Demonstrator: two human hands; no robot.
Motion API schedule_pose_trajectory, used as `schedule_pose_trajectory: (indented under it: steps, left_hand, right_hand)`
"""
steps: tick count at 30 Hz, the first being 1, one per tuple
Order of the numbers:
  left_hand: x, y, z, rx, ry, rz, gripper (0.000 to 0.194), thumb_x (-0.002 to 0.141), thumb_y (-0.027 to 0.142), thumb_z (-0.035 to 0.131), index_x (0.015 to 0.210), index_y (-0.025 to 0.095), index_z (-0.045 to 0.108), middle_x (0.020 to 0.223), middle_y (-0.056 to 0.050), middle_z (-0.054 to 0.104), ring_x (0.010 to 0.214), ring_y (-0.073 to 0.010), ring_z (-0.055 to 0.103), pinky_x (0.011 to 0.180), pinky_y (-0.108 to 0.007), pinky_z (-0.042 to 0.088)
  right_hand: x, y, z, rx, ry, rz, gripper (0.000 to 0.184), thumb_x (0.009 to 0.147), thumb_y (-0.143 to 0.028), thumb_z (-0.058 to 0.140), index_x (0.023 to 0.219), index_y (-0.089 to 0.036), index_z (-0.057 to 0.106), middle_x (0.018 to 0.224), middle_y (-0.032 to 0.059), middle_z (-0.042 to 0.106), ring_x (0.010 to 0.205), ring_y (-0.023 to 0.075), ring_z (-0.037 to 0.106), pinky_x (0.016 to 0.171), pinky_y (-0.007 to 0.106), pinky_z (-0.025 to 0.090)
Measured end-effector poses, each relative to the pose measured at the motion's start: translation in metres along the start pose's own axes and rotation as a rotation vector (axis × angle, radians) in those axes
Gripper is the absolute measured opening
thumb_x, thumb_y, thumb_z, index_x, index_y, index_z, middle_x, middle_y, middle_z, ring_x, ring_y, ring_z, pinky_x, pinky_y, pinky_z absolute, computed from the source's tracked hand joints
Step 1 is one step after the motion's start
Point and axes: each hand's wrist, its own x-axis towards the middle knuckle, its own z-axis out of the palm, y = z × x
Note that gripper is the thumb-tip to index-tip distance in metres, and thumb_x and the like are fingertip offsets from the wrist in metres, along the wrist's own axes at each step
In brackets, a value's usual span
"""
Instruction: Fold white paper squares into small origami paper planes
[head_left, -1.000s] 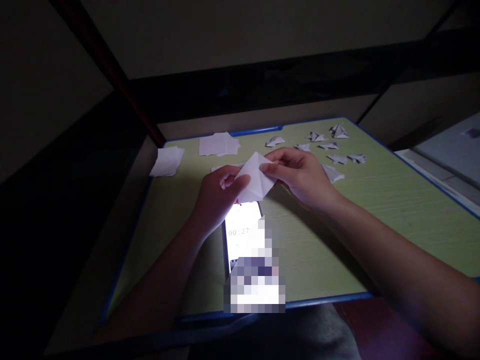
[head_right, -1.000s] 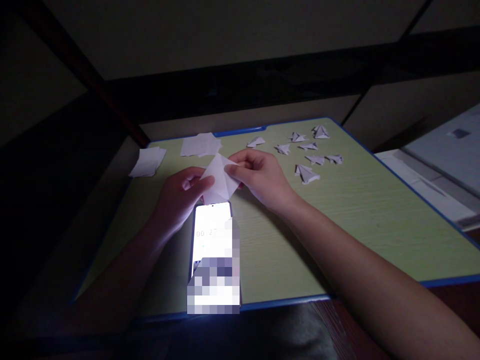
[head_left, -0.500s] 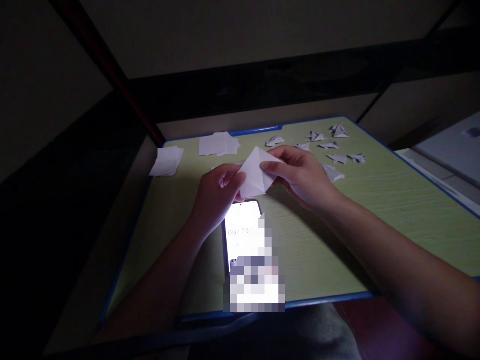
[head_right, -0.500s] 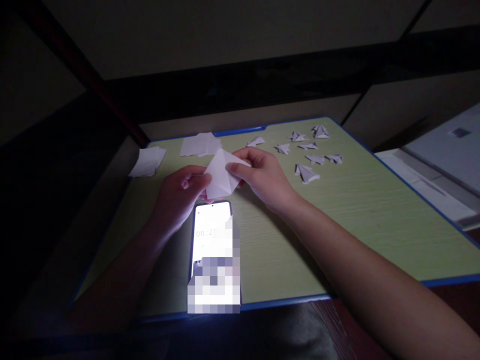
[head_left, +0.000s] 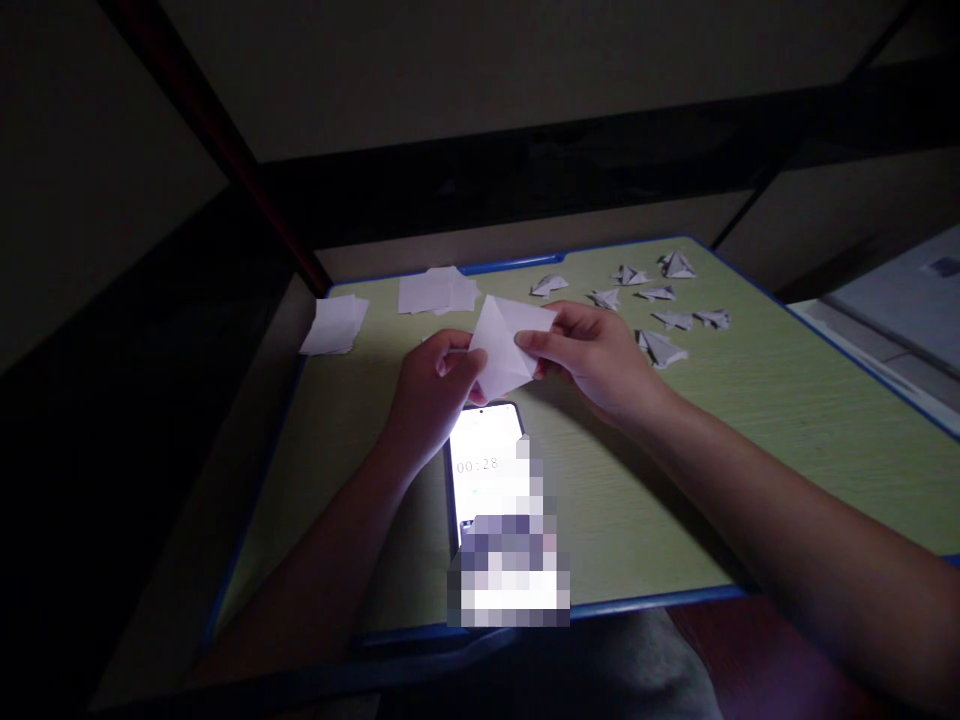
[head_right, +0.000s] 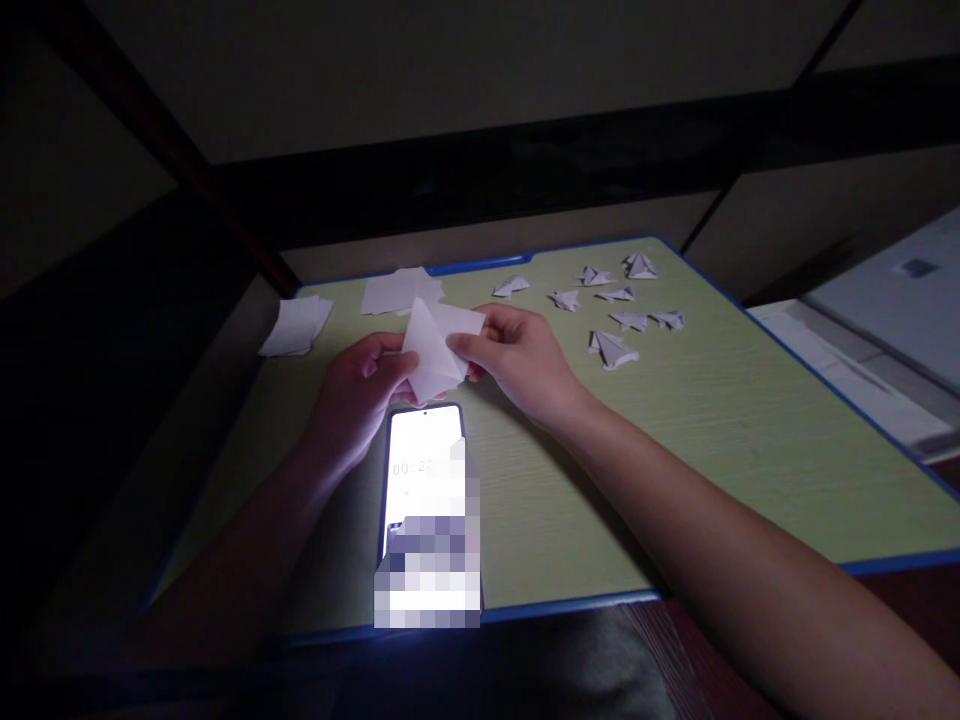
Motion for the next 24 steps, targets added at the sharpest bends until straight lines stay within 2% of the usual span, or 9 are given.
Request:
schedule_pose_trajectory:
  steps: [4, 9, 12, 15, 18, 24]
  left_hand:
    - [-0.0004, 0.0013, 0.0009, -0.010, 0.005, 0.024, 0.015, 0.074, 0.030, 0.063, 0.080, 0.016, 0.062, 0.059, 0.000, 0.063, 0.050, -0.0116, 0.061, 0.045, -0.022, 0.053]
    - [-0.0003, 0.0035, 0.0004, -0.015, 0.167, 0.118, 0.014, 0.072, 0.027, 0.066, 0.079, 0.016, 0.063, 0.067, -0.001, 0.067, 0.056, -0.0112, 0.062, 0.042, -0.019, 0.051]
    - [-0.0014, 0.0046, -0.0001, 0.009, 0.127, 0.125, 0.016, 0.073, 0.026, 0.067, 0.084, 0.015, 0.067, 0.073, -0.003, 0.071, 0.062, -0.0129, 0.066, 0.045, -0.019, 0.053]
    - [-0.0024, 0.0050, -0.0008, 0.033, 0.061, 0.135, 0.021, 0.075, 0.027, 0.066, 0.092, 0.015, 0.069, 0.083, -0.005, 0.074, 0.070, -0.0141, 0.069, 0.047, -0.018, 0.054]
    - [-0.0019, 0.0049, -0.0025, 0.040, 0.074, 0.150, 0.021, 0.078, 0.031, 0.064, 0.090, 0.014, 0.070, 0.086, -0.007, 0.075, 0.068, -0.0132, 0.068, 0.048, -0.018, 0.054]
    - [0.0010, 0.0029, -0.0049, 0.074, 0.137, 0.149, 0.013, 0.075, 0.025, 0.063, 0.078, 0.014, 0.069, 0.074, -0.003, 0.071, 0.059, -0.0100, 0.063, 0.046, -0.017, 0.053]
  right_hand:
    - [0.0000, 0.0004, -0.0006, 0.023, 0.010, 0.008, 0.013, 0.068, -0.020, 0.074, 0.069, -0.015, 0.062, 0.051, -0.0041, 0.059, 0.044, 0.0076, 0.051, 0.045, 0.024, 0.039]
    - [-0.0014, -0.0004, -0.0002, -0.001, -0.088, 0.041, 0.016, 0.065, -0.016, 0.074, 0.068, -0.017, 0.058, 0.055, -0.0027, 0.063, 0.047, 0.0087, 0.054, 0.048, 0.024, 0.041]
    - [-0.0015, -0.0001, -0.0001, -0.028, -0.102, 0.025, 0.019, 0.062, -0.016, 0.076, 0.074, -0.016, 0.061, 0.061, -0.0024, 0.064, 0.050, 0.0092, 0.055, 0.049, 0.025, 0.041]
    - [-0.0011, 0.0018, -0.0003, -0.072, -0.056, -0.007, 0.018, 0.063, -0.020, 0.077, 0.076, -0.015, 0.064, 0.063, -0.0024, 0.064, 0.051, 0.0094, 0.054, 0.049, 0.025, 0.041]
    - [-0.0010, 0.0046, -0.0004, -0.094, 0.005, -0.016, 0.015, 0.066, -0.024, 0.076, 0.072, -0.016, 0.064, 0.061, -0.0022, 0.064, 0.051, 0.0096, 0.054, 0.050, 0.026, 0.042]
    - [-0.0013, 0.0089, 0.0011, -0.073, 0.035, -0.039, 0.015, 0.066, -0.024, 0.076, 0.071, -0.016, 0.065, 0.062, -0.0018, 0.065, 0.053, 0.0106, 0.057, 0.052, 0.026, 0.044]
